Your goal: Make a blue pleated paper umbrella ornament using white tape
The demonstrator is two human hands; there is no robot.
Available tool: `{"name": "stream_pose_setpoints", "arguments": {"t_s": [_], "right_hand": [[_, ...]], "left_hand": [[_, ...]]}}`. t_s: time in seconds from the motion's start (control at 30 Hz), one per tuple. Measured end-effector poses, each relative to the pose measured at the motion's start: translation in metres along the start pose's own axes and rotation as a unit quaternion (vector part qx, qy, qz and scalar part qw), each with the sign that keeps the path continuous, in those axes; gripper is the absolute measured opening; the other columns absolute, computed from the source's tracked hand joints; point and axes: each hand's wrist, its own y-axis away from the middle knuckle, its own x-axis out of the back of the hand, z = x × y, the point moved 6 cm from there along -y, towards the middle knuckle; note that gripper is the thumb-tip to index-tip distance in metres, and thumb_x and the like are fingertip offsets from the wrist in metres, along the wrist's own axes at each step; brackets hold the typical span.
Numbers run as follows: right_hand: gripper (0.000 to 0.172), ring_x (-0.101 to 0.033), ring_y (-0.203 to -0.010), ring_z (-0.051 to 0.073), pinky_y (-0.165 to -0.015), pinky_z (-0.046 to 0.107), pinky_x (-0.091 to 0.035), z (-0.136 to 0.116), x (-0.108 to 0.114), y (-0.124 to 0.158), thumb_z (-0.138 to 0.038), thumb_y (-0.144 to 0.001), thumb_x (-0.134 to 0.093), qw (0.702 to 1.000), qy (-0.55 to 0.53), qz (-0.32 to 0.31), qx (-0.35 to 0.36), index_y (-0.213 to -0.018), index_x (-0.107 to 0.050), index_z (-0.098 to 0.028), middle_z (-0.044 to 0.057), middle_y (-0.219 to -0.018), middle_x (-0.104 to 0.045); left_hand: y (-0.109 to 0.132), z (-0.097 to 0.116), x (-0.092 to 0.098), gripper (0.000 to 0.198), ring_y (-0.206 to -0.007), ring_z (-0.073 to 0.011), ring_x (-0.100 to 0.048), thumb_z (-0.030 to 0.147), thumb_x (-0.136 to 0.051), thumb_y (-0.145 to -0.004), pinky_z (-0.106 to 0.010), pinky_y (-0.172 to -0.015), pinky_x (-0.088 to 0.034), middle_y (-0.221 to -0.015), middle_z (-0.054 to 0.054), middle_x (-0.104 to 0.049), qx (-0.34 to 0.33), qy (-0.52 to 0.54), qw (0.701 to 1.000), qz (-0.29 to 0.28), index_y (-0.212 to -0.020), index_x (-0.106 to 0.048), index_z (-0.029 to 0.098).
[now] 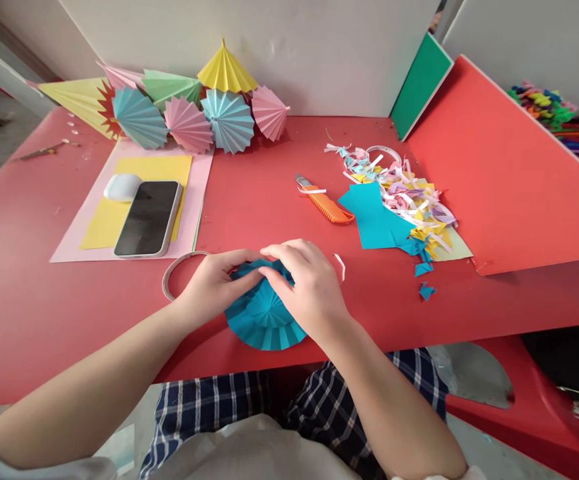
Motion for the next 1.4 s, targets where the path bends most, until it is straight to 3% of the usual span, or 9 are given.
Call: {"name": "stream_pose_setpoints", "arguments": {"t_s": [0.17, 0.5, 0.67, 0.9, 1.03, 1.3, 1.4], "right_hand": [[0.020, -0.063, -0.089, 0.015, -0.076, 0.029, -0.051, 0.007, 0.007, 0.000, -0.029, -0.082, -0.061, 0.998, 0.005, -0.007, -0.069, -0.101, -0.060, -0.023, 0.002, -0.094, -0.067], [0.015, -0.064, -0.086, 0.012, -0.077, 0.025, -0.051, 0.006, 0.013, 0.000, -0.025, -0.081, -0.061, 0.996, -0.025, 0.019, -0.078, -0.095, -0.062, -0.021, 0.000, -0.091, -0.068], [0.016, -0.063, -0.088, 0.011, -0.079, 0.023, -0.051, 0.001, 0.016, 0.000, -0.021, -0.081, -0.061, 0.996, -0.046, 0.034, -0.063, -0.096, -0.062, -0.020, 0.000, -0.092, -0.068], [0.010, -0.062, -0.085, 0.012, -0.077, 0.025, -0.050, -0.004, 0.019, -0.001, -0.020, -0.081, -0.060, 0.996, -0.043, 0.037, -0.067, -0.089, -0.065, -0.019, 0.001, -0.087, -0.069], [0.010, -0.062, -0.085, 0.012, -0.077, 0.025, -0.050, -0.006, 0.020, -0.001, -0.021, -0.081, -0.059, 0.995, -0.063, 0.036, -0.073, -0.090, -0.065, -0.019, 0.001, -0.087, -0.068], [0.010, -0.061, -0.085, 0.012, -0.078, 0.026, -0.049, -0.008, 0.020, 0.000, -0.020, -0.082, -0.058, 0.994, -0.074, 0.029, -0.076, -0.090, -0.064, -0.021, 0.000, -0.088, -0.067], [0.019, -0.061, -0.088, 0.013, -0.078, 0.028, -0.050, -0.006, 0.023, 0.002, -0.022, -0.080, -0.062, 0.994, -0.069, 0.059, -0.068, -0.098, -0.060, -0.022, 0.002, -0.095, -0.065]], "left_hand": [[0.001, 0.002, 0.006, 0.016, -0.064, -0.0107, -0.058, 0.030, -0.055, -0.083, -0.021, -0.057, -0.045, -0.073, 0.001, -0.066, 0.022, 0.017, 0.999, 0.026, -0.087, -0.065, 0.019], [0.003, 0.009, 0.012, 0.011, -0.068, -0.0116, -0.062, 0.025, -0.059, -0.081, -0.021, -0.061, -0.048, -0.076, 0.000, -0.068, -0.013, 0.012, 0.997, 0.071, -0.087, -0.066, 0.020], [0.005, 0.017, 0.014, 0.010, -0.066, -0.0115, -0.060, 0.021, -0.058, -0.081, -0.022, -0.058, -0.046, -0.072, 0.000, -0.065, -0.063, -0.043, 0.993, 0.085, -0.085, -0.066, 0.018], [0.012, 0.036, 0.017, 0.011, -0.066, -0.0111, -0.058, 0.012, -0.057, -0.080, -0.023, -0.063, -0.048, -0.073, -0.002, -0.067, -0.209, -0.090, 0.965, 0.128, -0.086, -0.065, 0.017], [0.014, 0.041, 0.017, 0.014, -0.066, -0.0117, -0.059, 0.010, -0.056, -0.080, -0.026, -0.066, -0.049, -0.076, -0.003, -0.069, -0.245, -0.097, 0.957, 0.125, -0.089, -0.065, 0.016], [0.016, 0.045, 0.018, 0.015, -0.067, -0.0114, -0.060, 0.008, -0.057, -0.079, -0.026, -0.065, -0.049, -0.077, -0.003, -0.068, -0.274, -0.088, 0.949, 0.129, -0.090, -0.064, 0.016], [0.015, 0.041, 0.019, 0.012, -0.066, -0.0107, -0.060, 0.011, -0.057, -0.080, -0.023, -0.062, -0.048, -0.073, -0.001, -0.067, -0.219, -0.085, 0.962, 0.139, -0.086, -0.064, 0.017]]}}
